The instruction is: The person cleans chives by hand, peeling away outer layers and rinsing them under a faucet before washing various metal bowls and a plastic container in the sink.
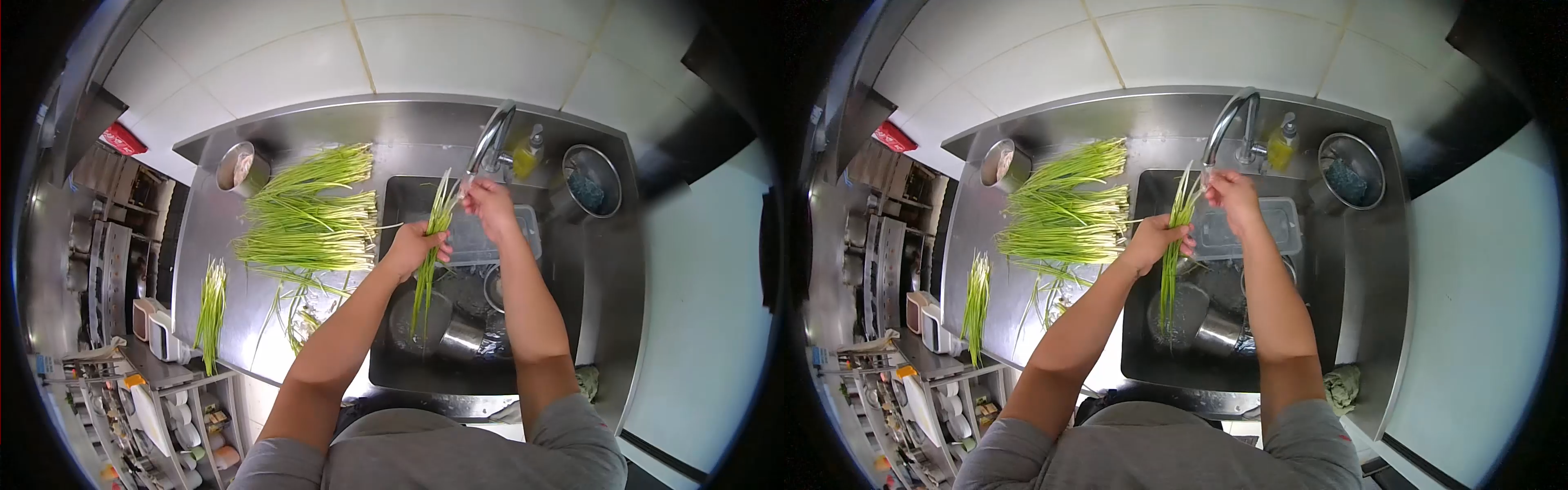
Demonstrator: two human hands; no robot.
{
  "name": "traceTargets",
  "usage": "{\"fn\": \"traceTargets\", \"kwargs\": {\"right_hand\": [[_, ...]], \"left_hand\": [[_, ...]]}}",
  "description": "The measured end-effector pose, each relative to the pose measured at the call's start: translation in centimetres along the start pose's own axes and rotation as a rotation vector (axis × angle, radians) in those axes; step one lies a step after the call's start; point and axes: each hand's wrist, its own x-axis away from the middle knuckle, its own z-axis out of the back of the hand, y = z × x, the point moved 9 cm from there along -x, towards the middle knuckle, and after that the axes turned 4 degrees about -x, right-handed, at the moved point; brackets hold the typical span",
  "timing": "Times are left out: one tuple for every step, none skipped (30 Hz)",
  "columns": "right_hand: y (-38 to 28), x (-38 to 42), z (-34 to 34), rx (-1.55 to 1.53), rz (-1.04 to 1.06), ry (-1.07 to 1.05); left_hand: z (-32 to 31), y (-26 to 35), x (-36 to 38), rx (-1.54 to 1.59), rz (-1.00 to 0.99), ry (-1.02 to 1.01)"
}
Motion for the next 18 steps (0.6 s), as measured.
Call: {"fn": "traceTargets", "kwargs": {"right_hand": [[0.5,1.1,-1.3,0.029,-0.079,-0.023],[1.4,1.9,-2.3,0.057,-0.157,-0.049],[1.9,2.0,-2.7,0.066,-0.145,-0.087],[2.4,2.0,-3.0,0.077,-0.133,-0.125],[2.9,2.0,-3.2,0.087,-0.119,-0.164],[3.2,1.3,-2.5,-0.044,-0.079,-0.121],[3.3,0.3,-1.6,-0.174,-0.036,-0.078],[3.1,-0.7,-0.5,-0.303,0.005,-0.035],[2.2,-1.1,0.7,-0.334,0.027,0.040],[1.7,-1.1,0.4,-0.250,-0.012,-0.023],[1.1,-1.0,0.1,-0.166,-0.048,-0.083],[0.7,-0.6,-0.6,-0.079,-0.084,-0.142],[0.4,0.4,-2.0,-0.005,-0.096,-0.201],[0.2,1.3,-2.8,0.042,-0.112,-0.216],[0.3,2.1,-3.7,0.089,-0.130,-0.234],[0.9,3.0,-4.7,0.133,-0.152,-0.255],[2.2,3.9,-5.8,0.124,-0.172,-0.283],[3.8,5.1,-7.2,0.111,-0.197,-0.315]], "left_hand": [[0.4,-0.3,0.0,0.016,-0.006,0.016],[0.8,-0.5,0.1,0.031,-0.014,0.033],[1.2,-0.7,0.3,0.032,-0.013,0.040],[1.5,-0.9,0.6,0.034,-0.013,0.045],[1.7,-1.1,0.9,0.037,-0.014,0.051],[1.7,-1.1,1.3,0.033,-0.001,0.034],[1.6,-0.7,1.8,0.028,0.010,0.016],[1.5,-0.5,2.3,0.025,0.020,-0.001],[1.7,-0.6,2.9,0.033,0.039,0.009],[1.8,-0.8,3.5,0.038,0.057,0.016],[1.9,-0.8,4.1,0.042,0.076,0.021],[2.2,-0.4,4.8,0.050,0.081,0.035],[2.7,0.4,6.1,0.061,0.086,0.051],[3.3,1.4,7.5,0.074,0.091,0.068],[4.1,2.8,9.2,0.047,0.096,0.098],[5.5,3.8,10.8,0.007,0.059,0.162],[6.9,5.6,12.9,-0.092,0.033,0.223],[8.6,6.9,14.8,-0.113,-0.027,0.297]]}}
